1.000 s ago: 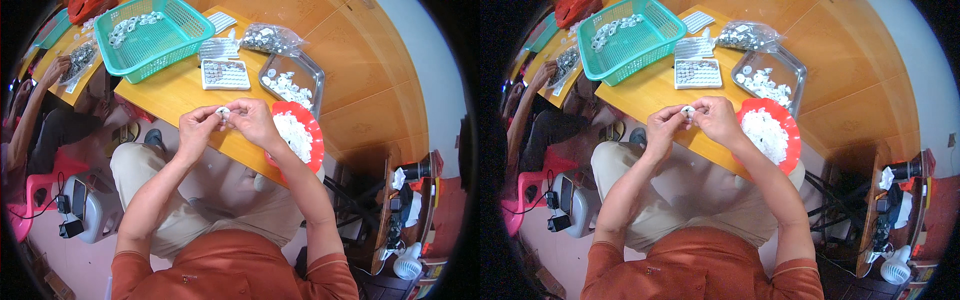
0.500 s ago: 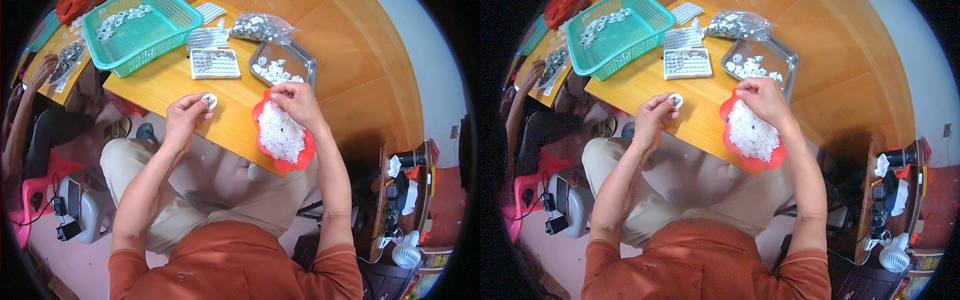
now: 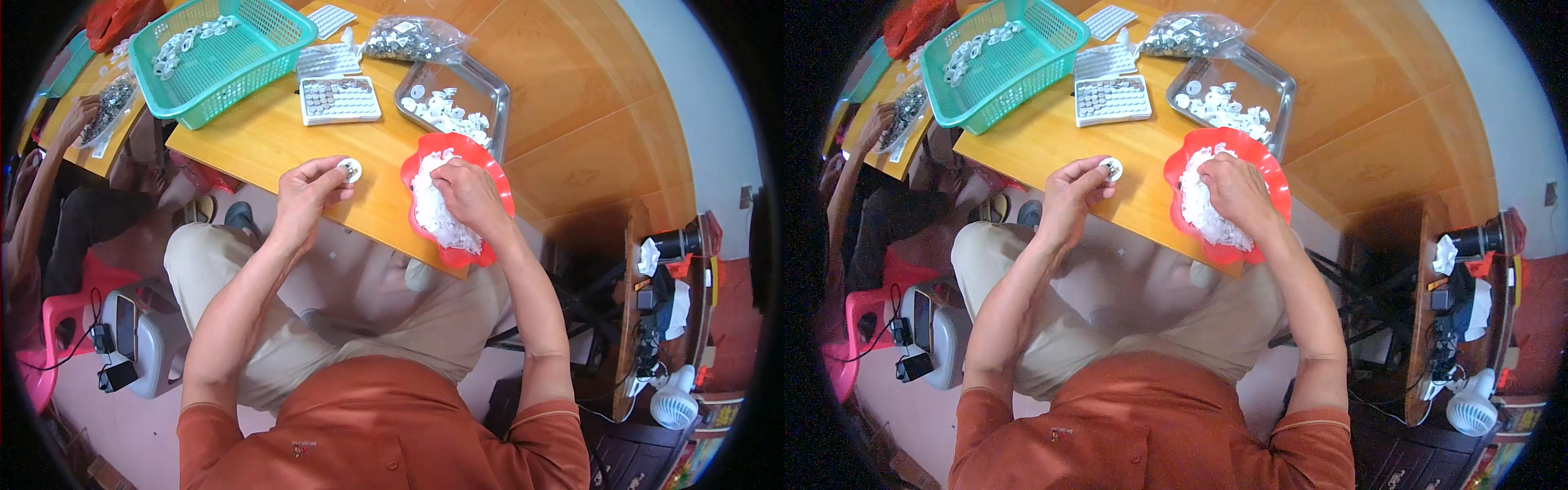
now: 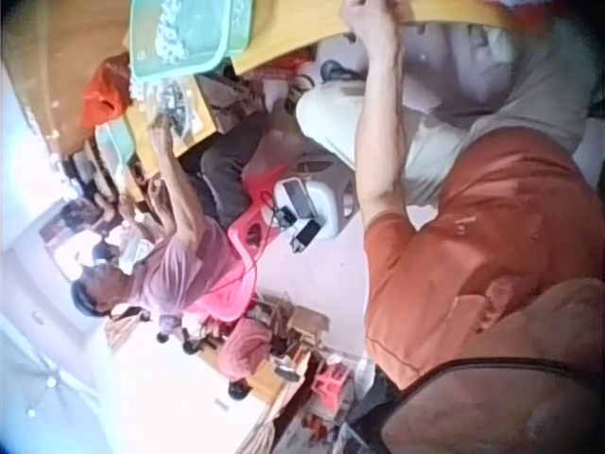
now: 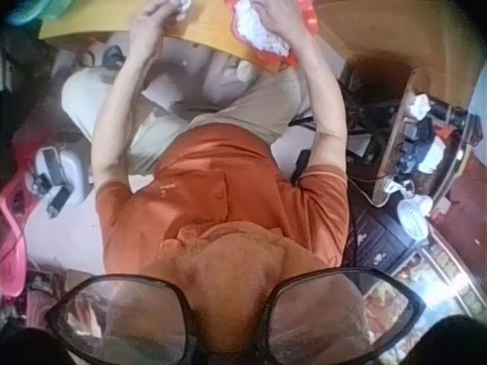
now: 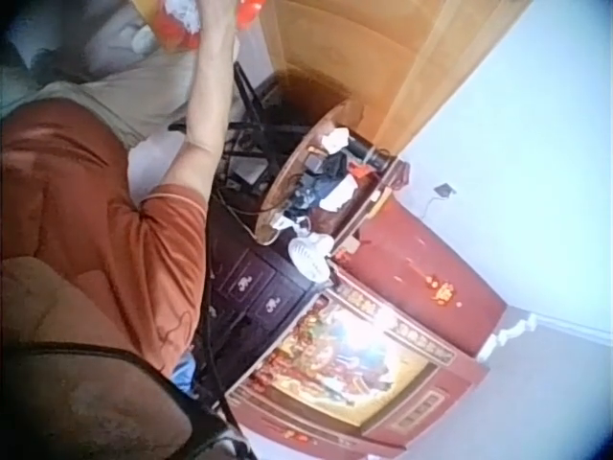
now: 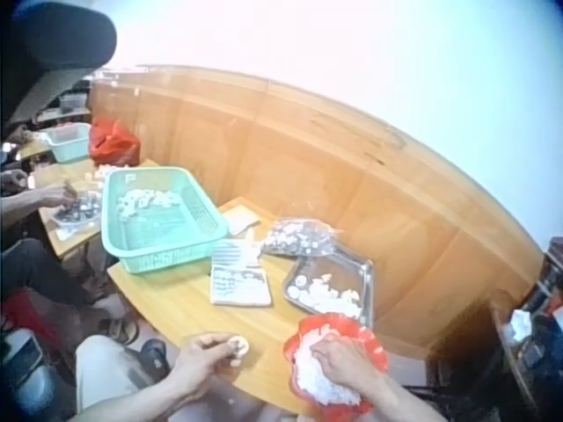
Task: Assembling small white plastic components by manually inserting metal parts.
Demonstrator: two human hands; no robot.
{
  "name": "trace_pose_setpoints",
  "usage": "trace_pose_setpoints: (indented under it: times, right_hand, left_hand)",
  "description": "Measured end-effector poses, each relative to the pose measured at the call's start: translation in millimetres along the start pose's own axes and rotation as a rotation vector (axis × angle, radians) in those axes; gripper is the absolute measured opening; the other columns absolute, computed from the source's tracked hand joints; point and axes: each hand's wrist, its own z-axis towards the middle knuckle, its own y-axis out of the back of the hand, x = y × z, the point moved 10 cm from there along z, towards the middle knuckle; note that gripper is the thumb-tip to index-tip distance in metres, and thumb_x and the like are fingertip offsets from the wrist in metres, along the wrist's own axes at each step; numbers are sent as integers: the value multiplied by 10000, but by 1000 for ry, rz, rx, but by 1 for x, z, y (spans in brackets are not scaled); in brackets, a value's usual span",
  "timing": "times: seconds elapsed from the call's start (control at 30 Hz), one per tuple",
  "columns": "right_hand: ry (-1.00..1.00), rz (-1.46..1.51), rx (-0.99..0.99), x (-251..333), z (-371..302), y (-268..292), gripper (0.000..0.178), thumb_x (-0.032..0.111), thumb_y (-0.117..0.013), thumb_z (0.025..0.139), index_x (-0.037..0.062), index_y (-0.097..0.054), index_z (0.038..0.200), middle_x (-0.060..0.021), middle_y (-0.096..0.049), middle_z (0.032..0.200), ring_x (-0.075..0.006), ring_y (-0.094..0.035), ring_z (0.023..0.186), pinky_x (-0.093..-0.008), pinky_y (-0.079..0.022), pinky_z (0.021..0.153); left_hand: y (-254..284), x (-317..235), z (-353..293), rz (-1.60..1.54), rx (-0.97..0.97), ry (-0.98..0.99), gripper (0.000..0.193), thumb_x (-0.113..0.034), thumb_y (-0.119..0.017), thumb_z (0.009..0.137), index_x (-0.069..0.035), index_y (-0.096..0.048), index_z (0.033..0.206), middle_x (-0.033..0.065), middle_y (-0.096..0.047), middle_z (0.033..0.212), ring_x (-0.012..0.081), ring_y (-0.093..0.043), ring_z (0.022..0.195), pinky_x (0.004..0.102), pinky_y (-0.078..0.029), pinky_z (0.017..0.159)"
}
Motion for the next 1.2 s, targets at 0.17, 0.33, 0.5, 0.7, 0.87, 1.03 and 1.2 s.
trace_pose_setpoints:
  times: [0.17, 0.33, 0.5, 0.7, 0.87, 1.03, 1.2]
  right_hand:
    - [-26, 147, -115, -3, -13, 17, 172, 140, -665, 833, 7, -700, 935, -149, -662, 898, -321, -645, 854, -396, -496, 755]
    - [-130, -63, -26, -12, -29, 25, 205, 188, -650, 841, 28, -700, 960, -169, -659, 984, -345, -638, 903, -437, -498, 795]
    - [-166, -10, 0, -24, -36, 13, 205, 192, -642, 839, 32, -699, 954, -174, -659, 968, -346, -637, 902, -439, -497, 794]
    - [-177, 158, -157, -29, -48, 25, 163, 156, -637, 813, 28, -699, 892, -148, -670, 918, -322, -647, 851, -405, -506, 755]
    - [-212, 306, -253, -39, -60, 31, 127, 130, -667, 764, 17, -699, 812, -125, -690, 815, -263, -670, 726, -341, -519, 674]
    - [-210, 527, -352, -50, -66, 28, 68, 40, -692, 751, -25, -674, 764, -50, -685, 703, -77, -609, 611, -243, -477, 552]
    - [-214, 609, -342, -59, -67, 20, 94, 29, -683, 787, -16, -668, 868, -27, -657, 731, -73, -599, 624, -223, -479, 553]
  left_hand:
    - [-7, -3, -7, -1, 43, -21, 231, -52, -622, 906, 43, -630, 1116, 104, -689, 957, 128, -646, 740, 235, -536, 679]
    - [-10, -3, -16, 17, 40, -21, 235, -58, -626, 905, 41, -631, 1119, 106, -688, 959, 130, -649, 757, 235, -537, 684]
    - [-18, -4, -25, 54, 49, -22, 241, -70, -628, 908, 41, -631, 1122, 107, -687, 964, 138, -654, 782, 246, -544, 702]
    - [-23, -3, -39, 91, 30, -39, 243, -77, -630, 908, 42, -632, 1119, 102, -686, 966, 142, -656, 789, 258, -548, 714]
    - [-28, 3, -54, 146, 24, -35, 237, -79, -640, 902, 35, -638, 1110, 97, -689, 961, 141, -654, 786, 259, -547, 718]
    - [-46, -2, -72, 147, 48, -76, 231, -80, -644, 901, 31, -642, 1104, 95, -690, 959, 140, -655, 781, 258, -546, 714]
    - [-58, 0, -86, 156, 48, -96, 224, -83, -643, 906, 26, -644, 1102, 91, -691, 964, 138, -655, 774, 257, -547, 704]
